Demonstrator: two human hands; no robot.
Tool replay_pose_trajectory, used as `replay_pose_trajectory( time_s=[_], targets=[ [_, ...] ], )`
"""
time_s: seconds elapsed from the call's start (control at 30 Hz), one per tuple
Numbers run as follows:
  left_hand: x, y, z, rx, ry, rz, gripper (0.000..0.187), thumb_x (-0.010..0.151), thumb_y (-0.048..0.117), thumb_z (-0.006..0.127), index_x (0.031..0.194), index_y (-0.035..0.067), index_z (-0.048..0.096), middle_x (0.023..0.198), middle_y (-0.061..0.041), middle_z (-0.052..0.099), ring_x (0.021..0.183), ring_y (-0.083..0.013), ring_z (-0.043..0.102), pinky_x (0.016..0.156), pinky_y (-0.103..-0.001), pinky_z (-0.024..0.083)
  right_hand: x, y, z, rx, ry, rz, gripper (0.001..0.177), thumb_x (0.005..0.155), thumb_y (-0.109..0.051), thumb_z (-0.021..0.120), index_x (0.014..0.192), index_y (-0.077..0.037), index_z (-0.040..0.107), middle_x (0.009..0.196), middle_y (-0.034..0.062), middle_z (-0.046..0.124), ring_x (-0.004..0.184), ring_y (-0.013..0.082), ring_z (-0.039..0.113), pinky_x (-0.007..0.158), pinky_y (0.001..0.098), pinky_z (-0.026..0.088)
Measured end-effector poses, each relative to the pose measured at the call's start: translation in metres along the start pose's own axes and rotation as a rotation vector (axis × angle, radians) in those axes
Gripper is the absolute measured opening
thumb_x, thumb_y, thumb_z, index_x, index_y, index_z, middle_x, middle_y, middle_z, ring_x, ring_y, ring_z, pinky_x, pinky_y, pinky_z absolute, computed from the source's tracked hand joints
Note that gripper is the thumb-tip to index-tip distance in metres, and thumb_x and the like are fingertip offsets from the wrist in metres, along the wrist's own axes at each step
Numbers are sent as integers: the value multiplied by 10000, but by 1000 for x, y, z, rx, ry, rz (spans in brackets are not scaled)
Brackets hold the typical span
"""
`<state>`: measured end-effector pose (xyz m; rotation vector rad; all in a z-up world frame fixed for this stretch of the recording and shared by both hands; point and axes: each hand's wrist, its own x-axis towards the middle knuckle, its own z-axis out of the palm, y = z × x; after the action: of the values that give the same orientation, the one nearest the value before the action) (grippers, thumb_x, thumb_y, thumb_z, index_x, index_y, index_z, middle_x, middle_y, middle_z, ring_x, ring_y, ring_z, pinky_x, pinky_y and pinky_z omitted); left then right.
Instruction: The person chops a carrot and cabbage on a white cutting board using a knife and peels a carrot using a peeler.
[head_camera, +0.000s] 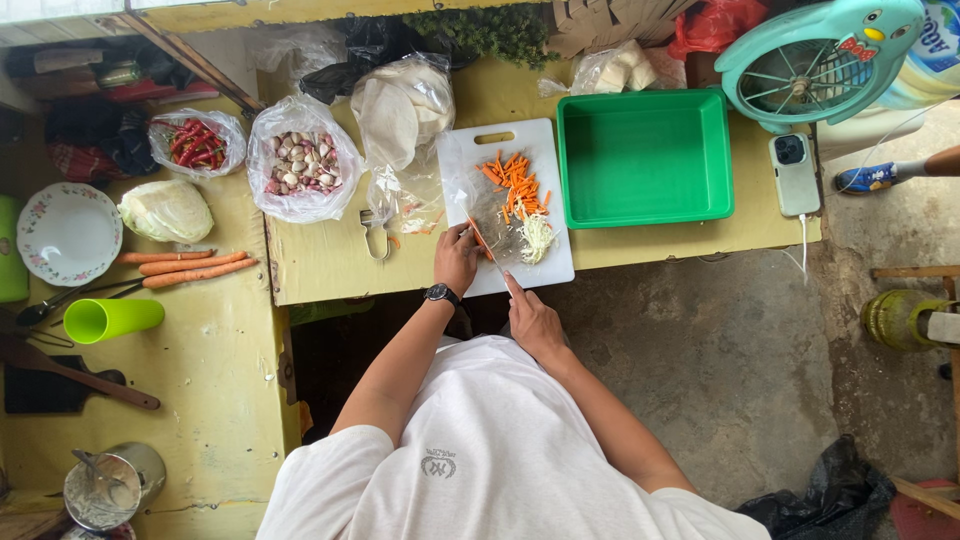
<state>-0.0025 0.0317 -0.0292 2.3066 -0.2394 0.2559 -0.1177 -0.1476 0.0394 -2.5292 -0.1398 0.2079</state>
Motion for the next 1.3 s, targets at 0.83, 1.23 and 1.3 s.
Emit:
replay_pose_trajectory(
  time_s=[0.83, 1.23, 1.3],
  targets=[
    [-4, 10, 9, 28, 87, -83, 384, 785, 95, 811, 1163, 51, 755, 1239, -89, 694, 1052, -330, 613, 938, -413, 521, 10, 1, -32, 32, -69, -55, 603, 980, -137, 538, 1561, -143, 379, 907, 237, 691, 783, 439, 686, 717, 548, 550],
    [-3, 6, 10, 36, 62, -95, 370, 787, 93, 808, 1147, 32, 748, 1245, -67, 696, 1071, -323, 615, 941, -402, 519, 8, 8, -21, -38, -115, -61, 633, 1001, -155, 526, 1600, -170, 321, 875, 229, 665, 712, 419, 682, 657, 525, 569],
    [-3, 5, 10, 36, 59, -92, 369, 786, 89, 808, 1145, 31, 750, 1240, -70, 694, 1067, -326, 612, 938, -406, 518, 7, 11, -14, -71, -117, -64, 640, 1000, -162, 537, 1602, -185, 321, 873, 228, 658, 699, 420, 679, 649, 523, 571]
  ],
)
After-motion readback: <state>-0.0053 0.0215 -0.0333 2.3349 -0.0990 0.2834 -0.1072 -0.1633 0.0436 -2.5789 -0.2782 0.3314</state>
